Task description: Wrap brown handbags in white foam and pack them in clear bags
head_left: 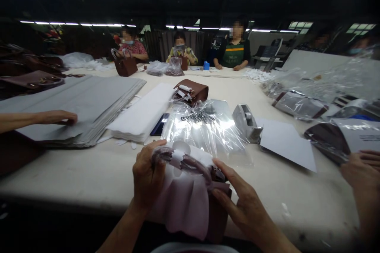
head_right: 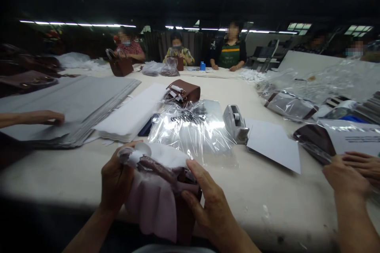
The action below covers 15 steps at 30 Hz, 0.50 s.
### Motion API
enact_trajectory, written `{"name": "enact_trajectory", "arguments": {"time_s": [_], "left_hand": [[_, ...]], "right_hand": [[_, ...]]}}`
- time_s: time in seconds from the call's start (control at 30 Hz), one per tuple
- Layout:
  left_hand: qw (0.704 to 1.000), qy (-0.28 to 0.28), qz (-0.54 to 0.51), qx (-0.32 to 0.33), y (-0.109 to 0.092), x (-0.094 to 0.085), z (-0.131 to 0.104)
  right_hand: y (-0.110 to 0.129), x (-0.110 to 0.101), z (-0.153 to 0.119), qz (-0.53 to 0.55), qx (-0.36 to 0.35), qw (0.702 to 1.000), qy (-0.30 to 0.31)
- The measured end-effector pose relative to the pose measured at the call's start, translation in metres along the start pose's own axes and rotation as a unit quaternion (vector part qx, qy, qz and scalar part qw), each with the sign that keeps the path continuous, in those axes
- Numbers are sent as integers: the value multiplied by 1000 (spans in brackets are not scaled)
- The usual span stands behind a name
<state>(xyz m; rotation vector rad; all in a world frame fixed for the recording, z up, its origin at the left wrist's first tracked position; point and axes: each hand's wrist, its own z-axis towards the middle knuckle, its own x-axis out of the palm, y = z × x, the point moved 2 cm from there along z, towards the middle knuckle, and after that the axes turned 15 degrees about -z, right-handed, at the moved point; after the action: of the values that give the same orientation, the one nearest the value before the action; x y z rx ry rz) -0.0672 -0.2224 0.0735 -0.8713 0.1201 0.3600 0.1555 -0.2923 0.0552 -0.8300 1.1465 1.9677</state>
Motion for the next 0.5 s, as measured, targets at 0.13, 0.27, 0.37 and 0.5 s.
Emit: {"name": "enact_trajectory", "arguments": {"time_s": [0.13,0.27,0.37,0.5], "left_hand": [[1000,-6,-2,-1,2,-3,-3],[1000,-17,3,-12,5,-6,-5],[1000,-14,-3,-7,3,-5,-4],[1000,-10,-12,-19,3,-3,-4]], "right_hand": [[3,7,-13,8,27,989,-148],[5,13,-25,27,41,975,-216],[8,14,-26,40,30,970,-240],[13,17,-21,102,58,959,-257]]}}
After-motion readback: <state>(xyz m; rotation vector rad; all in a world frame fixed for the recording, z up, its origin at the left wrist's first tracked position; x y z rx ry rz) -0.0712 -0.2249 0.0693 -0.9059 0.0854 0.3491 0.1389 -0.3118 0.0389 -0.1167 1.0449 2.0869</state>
